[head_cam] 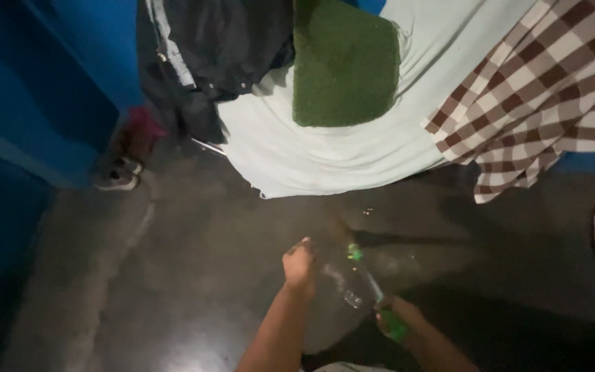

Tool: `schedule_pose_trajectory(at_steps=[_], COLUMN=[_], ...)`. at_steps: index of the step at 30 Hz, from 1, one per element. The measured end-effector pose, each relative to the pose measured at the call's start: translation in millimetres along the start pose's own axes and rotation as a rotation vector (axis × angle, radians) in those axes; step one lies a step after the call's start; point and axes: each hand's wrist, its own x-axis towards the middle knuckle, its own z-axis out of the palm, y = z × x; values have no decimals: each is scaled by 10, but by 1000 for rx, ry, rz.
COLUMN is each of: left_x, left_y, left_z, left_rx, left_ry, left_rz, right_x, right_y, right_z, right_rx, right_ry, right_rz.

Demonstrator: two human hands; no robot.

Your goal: The person sweeps a concrete floor using a broom with a green handle. They move around a room containing chairs and a bed, sweeping debris into a pile.

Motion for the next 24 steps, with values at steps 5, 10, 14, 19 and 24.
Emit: schedule_pose_trajectory(at_steps=[5,10,14,19,24], left_x=[353,172,639,1396,1672], left_y=[-143,151,-217,-300,-97], left_z=[46,128,-10,-508,-733], left_rx=[-45,248,374,1273,1365], left_ry=[-35,55,-199,-337,-226], left_rz=[-15,-320,-148,325,425], right_x=[-355,-591,-677,-362,4], right_y=[-37,-45,-95,-93,18], right_z=[289,774,1021,1443,1447], right_rx=[-4,-266,-242,-344,-183], right_ry=[92,210,17,83,34], right_rz=[-80,-198,-175,-32,-80])
